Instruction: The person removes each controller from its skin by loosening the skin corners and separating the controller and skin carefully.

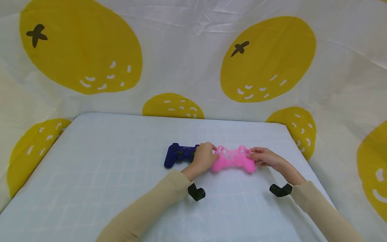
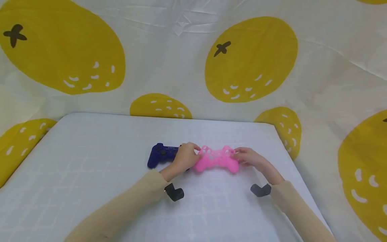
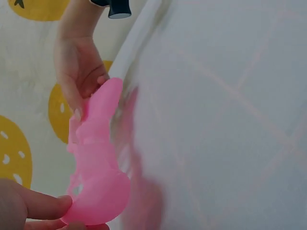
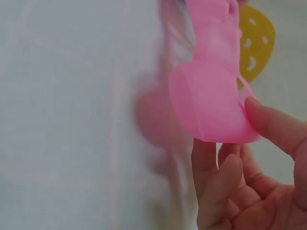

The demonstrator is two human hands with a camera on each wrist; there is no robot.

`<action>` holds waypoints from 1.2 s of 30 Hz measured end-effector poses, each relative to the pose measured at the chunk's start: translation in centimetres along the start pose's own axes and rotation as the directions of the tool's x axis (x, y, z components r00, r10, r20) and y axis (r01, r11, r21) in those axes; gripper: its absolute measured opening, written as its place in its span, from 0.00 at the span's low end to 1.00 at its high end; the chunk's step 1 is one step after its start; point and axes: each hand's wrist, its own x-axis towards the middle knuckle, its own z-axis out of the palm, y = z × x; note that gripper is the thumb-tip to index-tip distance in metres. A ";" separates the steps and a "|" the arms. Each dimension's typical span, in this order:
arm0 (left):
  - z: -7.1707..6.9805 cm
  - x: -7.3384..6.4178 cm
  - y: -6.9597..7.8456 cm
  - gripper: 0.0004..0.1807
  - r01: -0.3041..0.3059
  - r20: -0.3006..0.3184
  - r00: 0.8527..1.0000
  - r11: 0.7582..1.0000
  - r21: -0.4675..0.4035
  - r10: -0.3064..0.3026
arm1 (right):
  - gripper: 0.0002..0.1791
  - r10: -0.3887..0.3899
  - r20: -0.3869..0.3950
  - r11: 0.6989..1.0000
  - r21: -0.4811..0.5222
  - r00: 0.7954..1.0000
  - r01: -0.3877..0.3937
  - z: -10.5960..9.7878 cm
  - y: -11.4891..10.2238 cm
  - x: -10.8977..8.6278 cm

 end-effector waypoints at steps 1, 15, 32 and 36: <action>0.1 0.1 0.0 0.13 0.004 -0.001 1.000 1.000 0.016 -0.004 | 0.26 0.009 -0.005 1.000 -0.013 1.000 -0.009 0.1 0.1 0.3; -2.5 -0.3 -1.3 0.14 -0.069 0.109 0.991 0.997 -0.038 0.073 | 0.23 -0.015 -0.017 0.974 -0.225 1.000 0.011 1.4 0.0 1.8; -11.8 -3.9 -12.9 0.27 0.271 0.080 0.963 0.916 -0.296 -0.258 | 0.25 -0.284 -0.107 0.957 -0.085 0.953 0.276 7.0 -7.7 1.3; -11.7 -3.9 -13.4 0.28 0.351 0.180 0.936 0.853 -0.386 -0.304 | 0.24 -0.289 -0.049 0.957 -0.001 0.956 0.289 9.3 -9.4 2.8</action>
